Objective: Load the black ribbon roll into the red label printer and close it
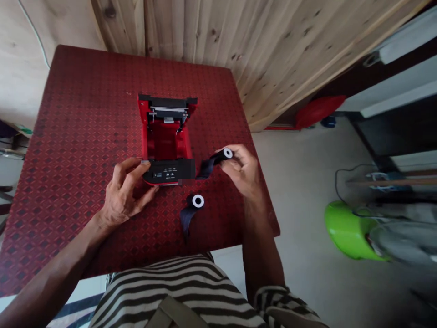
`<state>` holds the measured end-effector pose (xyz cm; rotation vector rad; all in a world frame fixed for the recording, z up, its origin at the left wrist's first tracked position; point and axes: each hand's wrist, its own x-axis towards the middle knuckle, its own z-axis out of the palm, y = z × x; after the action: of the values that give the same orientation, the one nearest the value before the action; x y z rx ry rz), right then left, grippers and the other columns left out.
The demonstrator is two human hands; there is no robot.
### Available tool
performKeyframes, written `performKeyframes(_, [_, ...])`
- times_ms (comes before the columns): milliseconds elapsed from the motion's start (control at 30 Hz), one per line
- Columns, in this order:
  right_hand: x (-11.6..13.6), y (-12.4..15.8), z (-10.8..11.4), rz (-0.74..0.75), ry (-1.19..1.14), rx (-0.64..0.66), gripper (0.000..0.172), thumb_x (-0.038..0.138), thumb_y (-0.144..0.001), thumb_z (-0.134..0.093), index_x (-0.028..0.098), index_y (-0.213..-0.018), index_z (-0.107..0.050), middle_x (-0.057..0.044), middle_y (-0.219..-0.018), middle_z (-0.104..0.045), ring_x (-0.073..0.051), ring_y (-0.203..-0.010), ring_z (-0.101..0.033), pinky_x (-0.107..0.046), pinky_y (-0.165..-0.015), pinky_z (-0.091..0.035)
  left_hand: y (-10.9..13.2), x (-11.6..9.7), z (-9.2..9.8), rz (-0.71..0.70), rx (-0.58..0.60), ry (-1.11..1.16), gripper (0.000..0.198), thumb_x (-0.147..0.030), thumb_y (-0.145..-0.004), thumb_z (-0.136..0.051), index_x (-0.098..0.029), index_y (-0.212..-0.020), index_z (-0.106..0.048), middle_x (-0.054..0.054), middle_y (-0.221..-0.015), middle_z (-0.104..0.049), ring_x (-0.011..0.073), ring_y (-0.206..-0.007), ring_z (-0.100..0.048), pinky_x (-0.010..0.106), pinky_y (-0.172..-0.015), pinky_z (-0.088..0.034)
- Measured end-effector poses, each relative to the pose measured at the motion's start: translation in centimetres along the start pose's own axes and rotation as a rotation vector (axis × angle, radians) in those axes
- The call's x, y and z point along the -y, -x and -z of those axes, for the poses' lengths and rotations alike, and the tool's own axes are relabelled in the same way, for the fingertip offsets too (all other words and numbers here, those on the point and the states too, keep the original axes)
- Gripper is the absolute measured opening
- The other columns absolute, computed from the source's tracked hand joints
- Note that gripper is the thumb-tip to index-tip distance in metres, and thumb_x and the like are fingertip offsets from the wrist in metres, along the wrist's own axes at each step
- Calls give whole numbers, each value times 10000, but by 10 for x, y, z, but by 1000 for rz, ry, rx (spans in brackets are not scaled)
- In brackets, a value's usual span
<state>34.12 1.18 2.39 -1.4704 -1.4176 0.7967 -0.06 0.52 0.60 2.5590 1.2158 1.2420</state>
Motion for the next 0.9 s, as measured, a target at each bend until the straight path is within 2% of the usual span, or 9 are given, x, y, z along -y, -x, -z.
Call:
performKeyframes(167, [-38,10,-12,-37,3,25,288,257,-780,-689,239,-1067,-667,-43,-1053,-785,-209,-986,-762,-416,-940,-625,-2,-3,2,17,15,-8,683,-361,-924,-821,-285,-1526,-507,158,-1342,-635,295,-1217,-691,461,-978,-687])
performKeyframes(300, [-41,12,-11,-11,-4,41,415,270,-803,-724,236,-1213,-667,-84,-1223,-772,-237,-1103,-761,-451,-1004,-626,-2,0,3,1,18,-47,610,-432,-982,-749,-270,-1517,-506,106,-1360,-628,279,-1228,-680,465,-1016,-670])
performKeyframes(400, [-36,27,-1,26,52,-25,593,273,-820,-761,250,-1393,-609,-114,-1350,-747,-255,-1186,-748,-468,-1008,-636,-1,2,1,-15,21,-50,671,-418,-945,-796,-239,-1523,-505,136,-1353,-626,288,-1246,-664,461,-1023,-660])
performKeyframes(467, [-25,47,6,39,178,-169,543,253,-854,-763,255,-1381,-632,-103,-1276,-775,-242,-1109,-764,-454,-966,-645,-1,3,1,-13,24,-46,706,-414,-926,-816,-254,-1534,-496,141,-1352,-622,289,-1249,-659,458,-1016,-657])
performKeyframes(533, [-11,72,9,23,274,-281,330,252,-896,-758,265,-1223,-715,-61,-1104,-803,-215,-952,-770,-424,-894,-652,-1,3,0,-4,24,-42,723,-422,-923,-816,-293,-1550,-480,123,-1358,-618,286,-1249,-658,456,-1013,-651])
performKeyframes(600, [1,94,4,-4,254,-165,192,271,-907,-775,276,-1098,-760,-36,-1029,-808,-194,-841,-758,-402,-837,-657,-1,3,1,1,31,-33,747,-421,-915,-823,-319,-1564,-467,115,-1369,-617,289,-1256,-655,460,-1026,-641])
performKeyframes(700, [7,110,-17,-6,173,101,389,217,-881,-779,302,-1260,-749,-54,-1219,-808,-203,-922,-778,-425,-897,-662,-1,2,2,13,37,-13,771,-413,-899,-845,-317,-1568,-473,125,-1380,-618,299,-1265,-649,471,-1046,-628])
performKeyframes(800, [2,107,-39,61,128,163,412,162,-906,-714,304,-1292,-741,-55,-1278,-803,-231,-1144,-760,-472,-1043,-617,0,2,2,16,27,-4,755,-391,-898,-849,-302,-1555,-489,132,-1374,-620,302,-1269,-649,468,-1038,-632])
performKeyframes(900, [2,102,-46,75,106,188,312,172,-911,-718,292,-1196,-760,-49,-1206,-822,-240,-1148,-763,-474,-1040,-614,1,1,2,12,39,11,722,-376,-915,-832,-281,-1547,-494,139,-1376,-618,296,-1272,-651,461,-1040,-639])
